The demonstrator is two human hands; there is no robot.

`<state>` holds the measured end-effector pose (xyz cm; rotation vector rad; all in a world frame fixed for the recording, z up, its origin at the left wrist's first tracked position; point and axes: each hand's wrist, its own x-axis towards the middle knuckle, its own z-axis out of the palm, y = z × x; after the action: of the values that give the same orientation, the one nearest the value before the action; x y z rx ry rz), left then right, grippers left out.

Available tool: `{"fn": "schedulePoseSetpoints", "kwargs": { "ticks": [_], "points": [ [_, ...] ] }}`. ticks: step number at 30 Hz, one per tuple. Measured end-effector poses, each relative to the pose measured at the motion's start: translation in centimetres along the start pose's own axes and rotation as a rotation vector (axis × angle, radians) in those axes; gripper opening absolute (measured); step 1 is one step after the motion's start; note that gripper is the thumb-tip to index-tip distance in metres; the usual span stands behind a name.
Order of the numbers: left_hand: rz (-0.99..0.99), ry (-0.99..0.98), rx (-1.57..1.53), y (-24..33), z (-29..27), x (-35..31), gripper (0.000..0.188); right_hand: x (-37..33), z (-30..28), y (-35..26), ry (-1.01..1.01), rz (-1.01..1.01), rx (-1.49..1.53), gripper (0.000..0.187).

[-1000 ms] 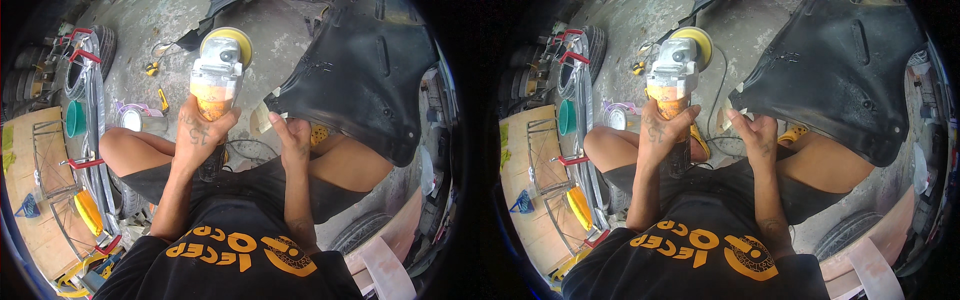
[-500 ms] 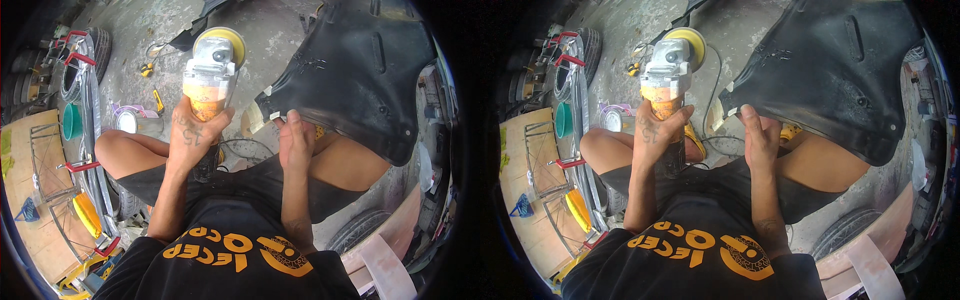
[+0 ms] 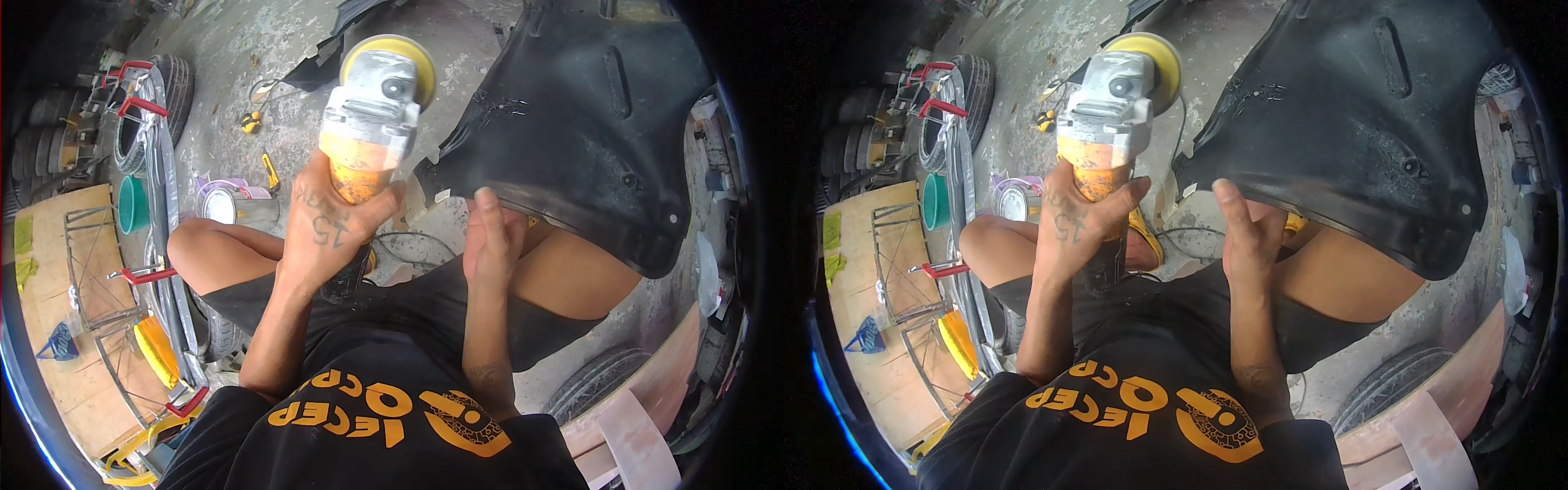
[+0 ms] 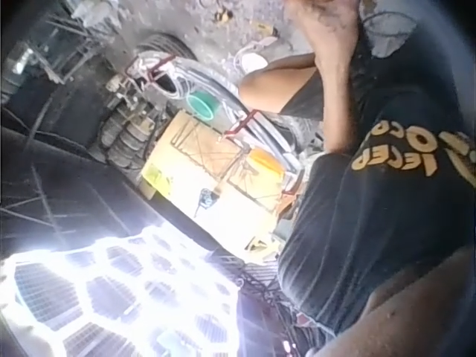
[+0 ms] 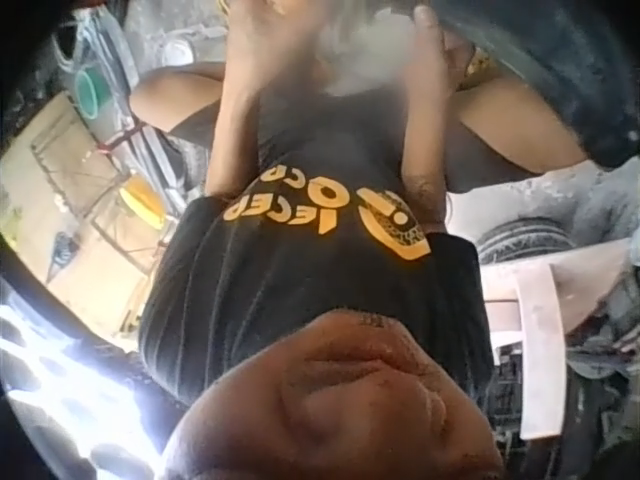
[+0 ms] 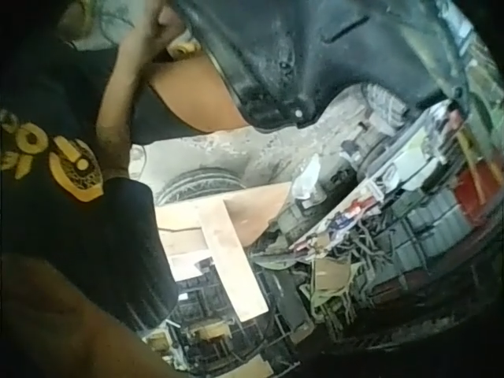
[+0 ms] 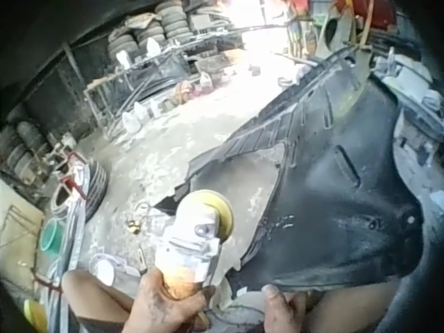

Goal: Grinding the edge of a plastic car body part using an electric angle grinder.

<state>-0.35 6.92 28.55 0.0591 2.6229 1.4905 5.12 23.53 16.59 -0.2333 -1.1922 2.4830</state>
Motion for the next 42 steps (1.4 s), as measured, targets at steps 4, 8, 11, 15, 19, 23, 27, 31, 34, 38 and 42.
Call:
{"fn": "schedulePoseSetpoints", "kwargs": {
  "ticks": [4,8,11,15,19,23,27,31,34,38,42],
  "points": [
    [-0.012,-0.045,0.066,1.3,0.5,0.0,0.045,0.3,1.2,-0.7,0.084,-0.004,0.132,0.039],
    [-0.025,-0.098,0.038,2.6,0.8,0.1,0.045,0.4,2.1,-0.8,0.166,-0.016,0.203,0.032],
    [0.013,-0.126,0.048,2.7,0.9,0.2,0.045,0.4,1.5,-0.6,0.096,-0.026,0.145,0.048],
    [0.071,-0.128,0.073,2.2,1.6,0.3,0.046,0.3,1.7,-0.7,0.104,-0.019,0.162,0.048],
    [0.099,-0.128,0.099,1.9,1.7,0.3,0.047,0.3,2.1,-0.6,0.091,-0.032,0.141,0.042],
    [0.066,-0.105,0.115,2.5,1.6,0.5,0.048,0.1,1.8,-1.0,0.094,0.016,0.099,0.04],
    [0.102,-0.103,0.124,2.8,1.4,0.7,0.047,-0.1,2.1,-0.9,-0.029,0.125,0.019,0.036],
    [0.144,-0.116,0.141,2.3,1.0,0.8,0.046,-0.1,2.9,-0.9,-0.11,0.167,-0.066,0.034],
    [0.138,-0.128,0.138,2.2,1.2,1.0,0.046,0.0,3.0,-1.0,-0.071,0.177,-0.07,0.034],
    [0.139,-0.134,0.196,2.6,1.2,0.7,0.044,0.1,3.0,-1.1,-0.071,0.272,-0.106,0.034],
    [0.074,-0.146,0.191,2.7,1.4,0.9,0.043,0.3,3.4,-0.3,-0.101,0.165,-0.075,0.035]
  ]
}}
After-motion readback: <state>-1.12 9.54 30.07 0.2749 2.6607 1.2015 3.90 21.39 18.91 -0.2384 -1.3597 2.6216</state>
